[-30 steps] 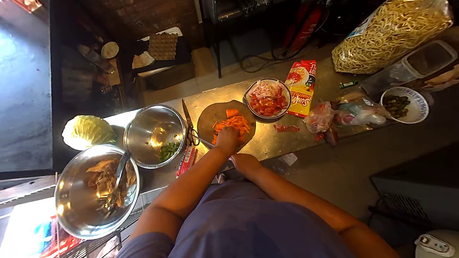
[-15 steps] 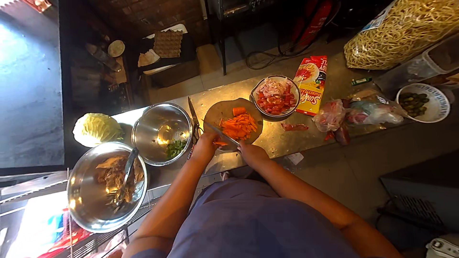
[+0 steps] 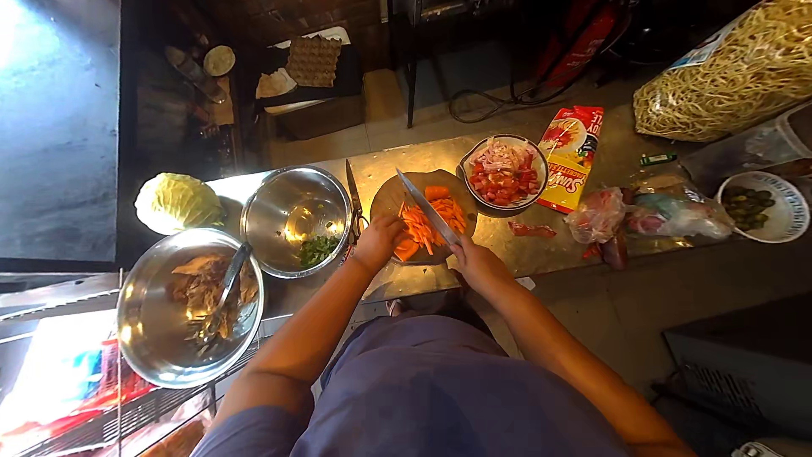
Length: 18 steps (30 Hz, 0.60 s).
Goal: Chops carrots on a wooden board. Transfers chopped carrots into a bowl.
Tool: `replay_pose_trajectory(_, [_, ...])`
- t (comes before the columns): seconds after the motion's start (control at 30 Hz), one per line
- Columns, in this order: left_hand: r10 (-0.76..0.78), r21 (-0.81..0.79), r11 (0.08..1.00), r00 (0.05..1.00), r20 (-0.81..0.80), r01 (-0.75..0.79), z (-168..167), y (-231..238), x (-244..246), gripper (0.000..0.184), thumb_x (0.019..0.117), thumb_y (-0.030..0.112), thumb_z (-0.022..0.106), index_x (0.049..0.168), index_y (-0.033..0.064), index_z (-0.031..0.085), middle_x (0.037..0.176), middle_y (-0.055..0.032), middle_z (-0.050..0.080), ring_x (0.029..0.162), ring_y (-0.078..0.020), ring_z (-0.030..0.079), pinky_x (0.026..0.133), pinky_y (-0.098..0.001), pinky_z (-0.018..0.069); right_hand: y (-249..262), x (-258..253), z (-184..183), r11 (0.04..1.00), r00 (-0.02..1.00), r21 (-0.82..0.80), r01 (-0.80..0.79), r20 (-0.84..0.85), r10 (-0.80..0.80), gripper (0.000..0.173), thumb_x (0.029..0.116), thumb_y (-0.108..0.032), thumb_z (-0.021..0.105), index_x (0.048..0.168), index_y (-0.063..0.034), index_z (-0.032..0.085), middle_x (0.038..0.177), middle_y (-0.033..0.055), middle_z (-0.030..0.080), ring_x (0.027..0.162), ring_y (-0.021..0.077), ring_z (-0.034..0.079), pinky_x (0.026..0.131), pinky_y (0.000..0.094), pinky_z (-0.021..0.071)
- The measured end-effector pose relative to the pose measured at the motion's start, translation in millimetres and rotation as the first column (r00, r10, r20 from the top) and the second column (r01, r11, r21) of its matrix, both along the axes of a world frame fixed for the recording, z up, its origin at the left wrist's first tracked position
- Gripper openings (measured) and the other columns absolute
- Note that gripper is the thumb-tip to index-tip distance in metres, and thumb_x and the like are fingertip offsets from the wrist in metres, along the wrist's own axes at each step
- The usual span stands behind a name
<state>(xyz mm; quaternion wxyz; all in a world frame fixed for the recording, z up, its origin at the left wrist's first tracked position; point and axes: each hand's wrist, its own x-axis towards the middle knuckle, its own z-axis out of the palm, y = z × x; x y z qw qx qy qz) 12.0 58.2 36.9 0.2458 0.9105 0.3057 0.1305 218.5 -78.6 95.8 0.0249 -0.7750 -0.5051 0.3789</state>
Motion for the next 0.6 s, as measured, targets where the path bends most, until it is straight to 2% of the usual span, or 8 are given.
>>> replay_pose_trajectory(0.07, [0.078, -0.051, 0.995, 0.995, -0.069, -0.082, 4.4, 15.5, 17.4, 0.025, 0.1053, 0.011, 0.055, 0.123, 0.0006, 0.070, 0.124, -0.0196, 0.069, 0.123, -0.0382, 0.062, 0.109, -0.0508, 0.0473, -2.6, 3.4, 0.4, 0.999, 0.999, 0.025, 0.027, 0.017, -0.027, 0.046, 0.1141, -0.038, 0.033, 0.136, -0.0027, 0.052, 0.107, 0.0226, 0.069, 0.106, 0.0383, 0.070, 0.093, 0.0546, 0.0544])
replay_pose_trajectory(0.1, [0.091, -0.081, 0.992, 0.989, -0.119, -0.101, 5.2, 22.6, 25.2, 0.027, 0.1041, 0.006, 0.054, 0.127, 0.0007, 0.068, 0.127, -0.0205, 0.068, 0.127, -0.0386, 0.060, 0.112, -0.0506, 0.0451, -4.0, 4.9, 1.0, 0.999, 0.999, 0.028, 0.032, 0.023, -0.033, 0.045, 0.1141, -0.038, 0.033, 0.136, -0.0028, 0.052, 0.106, 0.0223, 0.069, 0.105, 0.0380, 0.070, 0.092, 0.0543, 0.0545])
replay_pose_trajectory(0.17, [0.066, -0.109, 0.990, 0.978, -0.199, -0.089, 1.9, 34.3, 36.1, 0.028, 0.1003, 0.001, 0.056, 0.125, 0.0014, 0.069, 0.126, -0.0206, 0.068, 0.127, -0.0384, 0.059, 0.112, -0.0513, 0.0445, -7.1, 8.1, 2.3, 0.999, 0.999, 0.023, 0.038, 0.032, -0.038, 0.045, 0.1142, -0.038, 0.032, 0.133, -0.0029, 0.052, 0.106, 0.0220, 0.069, 0.105, 0.0375, 0.070, 0.092, 0.0541, 0.0545])
replay_pose_trajectory(0.27, [0.010, -0.116, 0.993, 0.972, -0.235, -0.039, -2.0, 42.4, 42.0, 0.024, 0.0993, 0.003, 0.059, 0.119, 0.0024, 0.072, 0.121, -0.0194, 0.069, 0.125, -0.0380, 0.060, 0.110, -0.0525, 0.0455, -12.3, 12.3, 4.1, 0.999, 0.998, 0.012, 0.049, 0.038, -0.050, 0.045, 0.1141, -0.039, 0.032, 0.135, -0.0036, 0.051, 0.108, 0.0213, 0.069, 0.107, 0.0368, 0.070, 0.093, 0.0533, 0.0543])
replay_pose_trajectory(0.37, [0.005, -0.130, 0.991, 0.981, -0.195, -0.031, -0.5, 43.6, 38.4, 0.021, 0.1005, 0.008, 0.060, 0.115, 0.0011, 0.072, 0.118, -0.0198, 0.068, 0.122, -0.0386, 0.061, 0.109, -0.0523, 0.0462, -17.0, 13.3, 2.4, 0.998, 0.997, 0.009, 0.063, 0.035, -0.064, 0.045, 0.1140, -0.040, 0.032, 0.133, -0.0041, 0.052, 0.106, 0.0206, 0.069, 0.105, 0.0362, 0.070, 0.092, 0.0525, 0.0546])
replay_pose_trajectory(0.47, [-0.015, -0.203, 0.979, 0.987, -0.157, -0.018, 4.9, 41.1, 36.0, 0.022, 0.1023, 0.012, 0.059, 0.115, -0.0013, 0.071, 0.118, -0.0211, 0.070, 0.120, -0.0379, 0.063, 0.109, -0.0532, 0.0460, -19.3, 13.5, 1.2, 0.998, 0.997, 0.006, 0.065, 0.028, -0.066, 0.045, 0.1140, -0.040, 0.032, 0.131, -0.0035, 0.052, 0.105, 0.0212, 0.069, 0.105, 0.0365, 0.070, 0.091, 0.0530, 0.0544])
replay_pose_trajectory(0.6, [0.009, -0.255, 0.966, 0.991, -0.134, -0.043, 4.8, 36.2, 36.0, 0.024, 0.1043, 0.013, 0.055, 0.118, -0.0015, 0.068, 0.114, -0.0203, 0.071, 0.113, -0.0356, 0.067, 0.103, -0.0536, 0.0505, -18.5, 12.7, 0.4, 0.998, 0.998, -0.005, 0.055, 0.027, -0.055, 0.045, 0.1140, -0.040, 0.032, 0.132, -0.0043, 0.052, 0.106, 0.0204, 0.069, 0.107, 0.0359, 0.069, 0.093, 0.0521, 0.0541])
